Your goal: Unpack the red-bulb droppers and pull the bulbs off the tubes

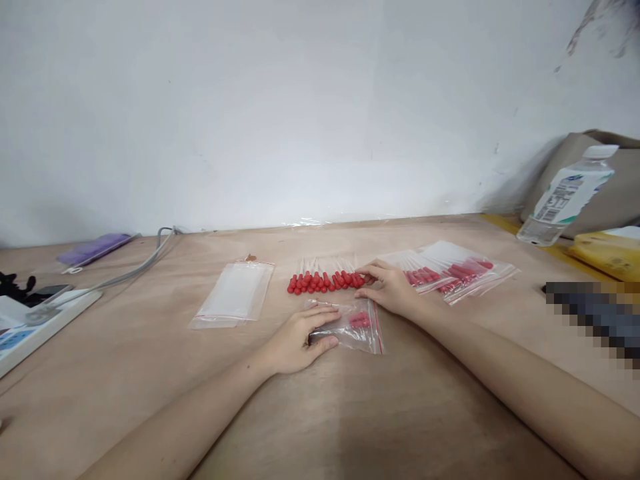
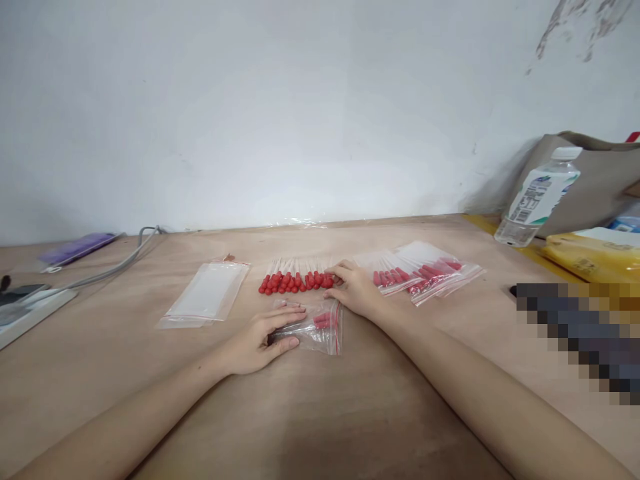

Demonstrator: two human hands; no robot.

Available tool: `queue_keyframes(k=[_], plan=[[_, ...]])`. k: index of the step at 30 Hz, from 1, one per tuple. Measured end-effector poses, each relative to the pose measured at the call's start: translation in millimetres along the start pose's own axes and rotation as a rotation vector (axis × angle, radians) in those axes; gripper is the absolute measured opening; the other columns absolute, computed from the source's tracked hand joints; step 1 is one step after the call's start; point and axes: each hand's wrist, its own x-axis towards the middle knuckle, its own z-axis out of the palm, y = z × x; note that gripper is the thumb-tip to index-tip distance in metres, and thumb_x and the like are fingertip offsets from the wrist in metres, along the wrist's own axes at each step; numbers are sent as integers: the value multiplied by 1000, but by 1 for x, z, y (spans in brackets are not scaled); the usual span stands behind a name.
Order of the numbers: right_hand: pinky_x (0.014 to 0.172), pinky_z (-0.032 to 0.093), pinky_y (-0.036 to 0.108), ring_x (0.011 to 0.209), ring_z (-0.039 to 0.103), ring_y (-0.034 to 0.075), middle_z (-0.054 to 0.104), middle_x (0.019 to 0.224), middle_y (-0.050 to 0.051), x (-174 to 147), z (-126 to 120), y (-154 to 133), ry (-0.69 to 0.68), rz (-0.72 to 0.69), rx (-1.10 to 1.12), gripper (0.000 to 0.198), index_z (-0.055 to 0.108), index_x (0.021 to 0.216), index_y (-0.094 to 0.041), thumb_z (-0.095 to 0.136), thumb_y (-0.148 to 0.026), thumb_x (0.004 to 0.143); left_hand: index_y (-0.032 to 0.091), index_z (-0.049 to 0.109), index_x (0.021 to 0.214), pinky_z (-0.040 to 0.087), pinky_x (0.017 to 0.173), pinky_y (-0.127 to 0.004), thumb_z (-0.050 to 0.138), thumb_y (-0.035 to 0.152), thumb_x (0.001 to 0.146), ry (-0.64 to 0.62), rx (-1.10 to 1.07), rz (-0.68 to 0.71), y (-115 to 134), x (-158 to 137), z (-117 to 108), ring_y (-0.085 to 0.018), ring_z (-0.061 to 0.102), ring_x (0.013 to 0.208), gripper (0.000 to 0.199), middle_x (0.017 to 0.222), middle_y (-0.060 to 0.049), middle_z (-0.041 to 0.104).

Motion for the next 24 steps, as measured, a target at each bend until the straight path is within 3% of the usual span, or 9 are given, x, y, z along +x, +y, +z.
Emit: queue_keyframes(k=[5, 13, 24], plan=[[69, 52, 31, 71, 60, 15, 61, 84, 5, -6, 2, 0, 37, 29, 125, 17, 63, 91, -19, 62, -24, 74, 22, 47, 125, 35, 102, -42, 51, 33, 84, 1, -7, 25, 0, 0, 0, -22, 47, 118, 43, 127, -7, 52], [68, 51, 31, 74, 59, 16, 61, 84, 5, -9, 3, 2, 233, 35, 54, 7, 62, 79, -19, 58, -18, 74, 21, 48, 124, 36, 101, -41, 51, 33, 84, 20, -20, 45, -1, 1, 1, -21, 47, 117, 42, 125, -8, 53], [66, 48, 31, 70, 59, 16, 62, 77, 3, -12, 3, 8, 67, 145, -20, 5, 62, 75, -18, 62, -20, 70, 21, 47, 125, 34, 103, -40, 51, 35, 84, 11, 8, 21, -3, 0, 2, -20, 45, 119, 43, 126, -6, 52]])
